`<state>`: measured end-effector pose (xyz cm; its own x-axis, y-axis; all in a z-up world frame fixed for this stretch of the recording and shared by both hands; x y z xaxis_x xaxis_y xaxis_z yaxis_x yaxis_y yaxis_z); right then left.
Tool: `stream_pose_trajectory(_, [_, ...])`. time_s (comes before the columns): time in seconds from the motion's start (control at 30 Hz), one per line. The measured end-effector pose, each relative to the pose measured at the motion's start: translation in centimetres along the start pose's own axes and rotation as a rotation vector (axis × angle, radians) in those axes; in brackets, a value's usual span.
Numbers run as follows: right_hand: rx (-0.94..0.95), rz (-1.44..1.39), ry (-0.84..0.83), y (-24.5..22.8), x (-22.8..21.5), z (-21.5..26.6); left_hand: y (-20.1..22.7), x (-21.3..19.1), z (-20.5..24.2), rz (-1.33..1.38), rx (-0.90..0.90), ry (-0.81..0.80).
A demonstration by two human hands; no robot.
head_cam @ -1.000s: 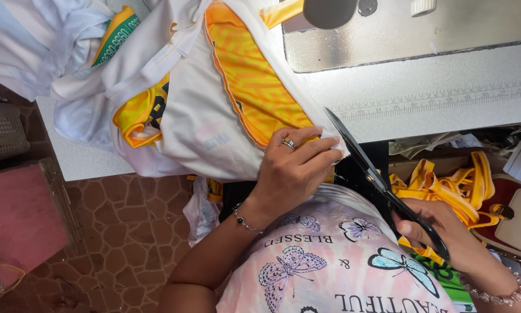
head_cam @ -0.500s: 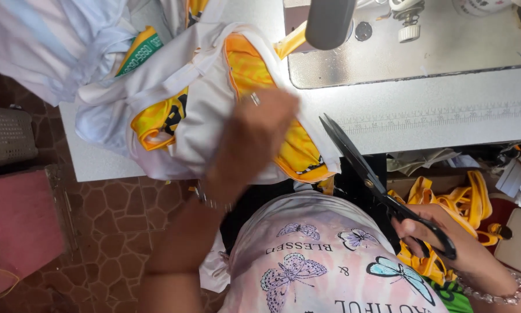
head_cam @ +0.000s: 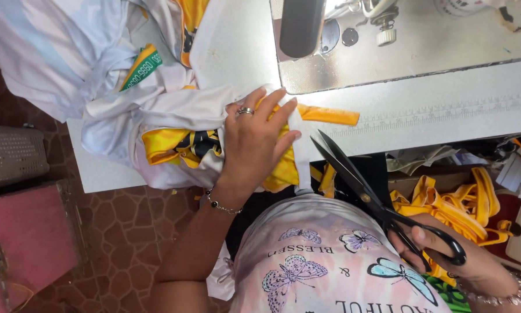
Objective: Trimming excess fabric from garment pieces using scissors at a sewing workstation
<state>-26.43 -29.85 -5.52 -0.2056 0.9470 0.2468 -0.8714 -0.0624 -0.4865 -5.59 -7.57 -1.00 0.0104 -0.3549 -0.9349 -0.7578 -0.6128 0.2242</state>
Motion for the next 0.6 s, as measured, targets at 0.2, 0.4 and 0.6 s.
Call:
stream_pose_trajectory(0.2, [-0.090, -0.008, -0.027, -1.3, 2.2, -1.4, 0.4, 0.3, 1.2, 0.030, -0.070, 0.041])
stream_pose_trajectory(0.4, [-0.161, 0.194, 0.153, -2.1, 2.8, -3.5, 0.1, 0.6, 2.0, 0.076, -0.112, 0.106])
stream_pose_trajectory(0.6, [-0.153, 0.335, 0.312, -2.8, 2.9, -4.3, 0.0, 0.8, 2.3, 0.088, -0.107, 0.159])
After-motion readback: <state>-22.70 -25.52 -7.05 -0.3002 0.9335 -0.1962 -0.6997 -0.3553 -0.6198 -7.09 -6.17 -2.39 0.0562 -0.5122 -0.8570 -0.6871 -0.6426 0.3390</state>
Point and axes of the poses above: each hand's wrist, its own z-axis away from the middle knuckle, its own x-axis out of the palm, y = z × x, the point moved 9 cm from there along -z, towards the middle knuckle, and after that the axes turned 13 degrees about x, right-handed, at the moved point
